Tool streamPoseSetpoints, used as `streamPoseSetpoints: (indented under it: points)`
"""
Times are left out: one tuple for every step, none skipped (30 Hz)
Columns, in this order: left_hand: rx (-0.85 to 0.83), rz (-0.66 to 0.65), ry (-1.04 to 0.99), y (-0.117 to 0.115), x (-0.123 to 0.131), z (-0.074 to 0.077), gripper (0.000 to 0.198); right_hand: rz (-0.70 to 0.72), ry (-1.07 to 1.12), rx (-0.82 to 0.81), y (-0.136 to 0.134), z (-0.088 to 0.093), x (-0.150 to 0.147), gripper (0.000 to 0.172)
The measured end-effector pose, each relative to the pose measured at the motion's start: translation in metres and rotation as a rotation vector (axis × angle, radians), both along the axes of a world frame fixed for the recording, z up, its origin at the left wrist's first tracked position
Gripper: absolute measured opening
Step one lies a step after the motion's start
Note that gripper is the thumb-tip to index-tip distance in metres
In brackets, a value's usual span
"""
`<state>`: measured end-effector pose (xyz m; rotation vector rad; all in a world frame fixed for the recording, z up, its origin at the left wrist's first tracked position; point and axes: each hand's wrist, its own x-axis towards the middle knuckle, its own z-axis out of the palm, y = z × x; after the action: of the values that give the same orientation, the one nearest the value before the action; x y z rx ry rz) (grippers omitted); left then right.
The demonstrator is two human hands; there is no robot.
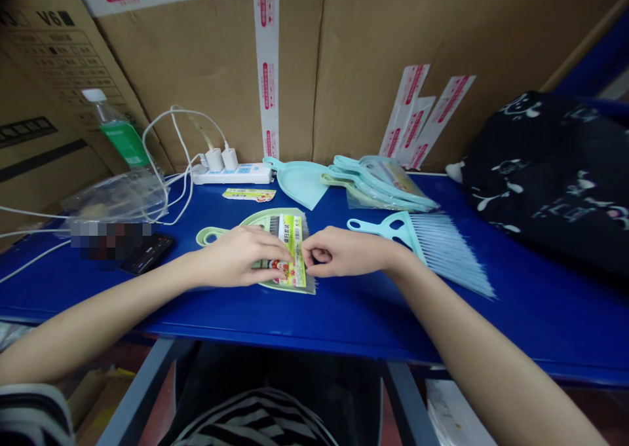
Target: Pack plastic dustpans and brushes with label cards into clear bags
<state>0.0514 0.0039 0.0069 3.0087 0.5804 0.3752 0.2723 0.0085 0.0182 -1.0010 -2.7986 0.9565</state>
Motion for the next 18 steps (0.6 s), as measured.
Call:
streamPoseSetpoints:
  points:
    - [-0.017,0.023,0.008,-0.001,0.001,0.000,0.020,-0.001,-0.001,0.001,0.000,0.000,0.000,0.017]
    - [-0.029,0.045,0.017,-0.001,0.001,0.001,0.020,-0.003,-0.001,0.003,0.000,0.000,0.000,0.017]
    - [-0.036,0.067,0.024,-0.002,0.002,0.001,0.021,-0.005,-0.001,0.004,0.000,0.000,0.000,0.017]
    - [-0.041,0.085,0.029,-0.003,0.003,0.001,0.022,-0.008,0.000,0.006,0.000,0.001,0.001,0.017]
    - [-0.044,0.100,0.034,-0.003,0.003,0.001,0.024,-0.012,0.000,0.010,0.000,0.001,0.001,0.018]
    - [-0.045,0.113,0.039,-0.004,0.004,0.001,0.025,-0.018,0.002,0.016,0.000,0.001,0.002,0.018]
    - [-0.046,0.122,0.041,-0.004,0.004,0.001,0.026,-0.025,0.006,0.027,0.001,0.001,0.003,0.018]
    - [-0.045,0.129,0.042,-0.004,0.005,0.002,0.026,-0.032,0.013,0.042,0.002,0.002,0.004,0.018]
    - [-0.044,0.133,0.041,-0.005,0.005,0.002,0.027,-0.042,0.023,0.064,0.003,0.001,0.005,0.018]
    - [-0.045,0.133,0.039,-0.005,0.005,0.002,0.027,-0.055,0.041,0.093,0.003,0.001,0.005,0.019]
    - [-0.046,0.134,0.037,-0.005,0.005,0.002,0.028,-0.072,0.064,0.122,0.004,0.000,0.006,0.019]
    - [-0.043,0.135,0.036,-0.005,0.005,0.002,0.029,-0.091,0.089,0.149,0.005,-0.002,0.006,0.020]
    - [-0.038,0.137,0.039,-0.005,0.005,0.002,0.030,-0.109,0.116,0.173,0.006,-0.003,0.005,0.021]
    - [-0.033,0.141,0.042,-0.005,0.005,0.001,0.031,-0.124,0.141,0.195,0.007,-0.005,0.004,0.023]
    - [-0.026,0.145,0.043,-0.005,0.005,0.001,0.032,-0.134,0.164,0.216,0.007,-0.007,0.003,0.024]
    - [-0.018,0.150,0.041,-0.005,0.005,0.000,0.032,-0.139,0.182,0.237,0.007,-0.009,0.001,0.026]
    - [-0.010,0.157,0.033,-0.005,0.004,0.000,0.033,-0.141,0.195,0.257,0.008,-0.010,0.000,0.026]
    - [-0.008,0.165,0.025,-0.006,0.004,-0.001,0.034,-0.147,0.204,0.273,0.008,-0.012,-0.001,0.027]
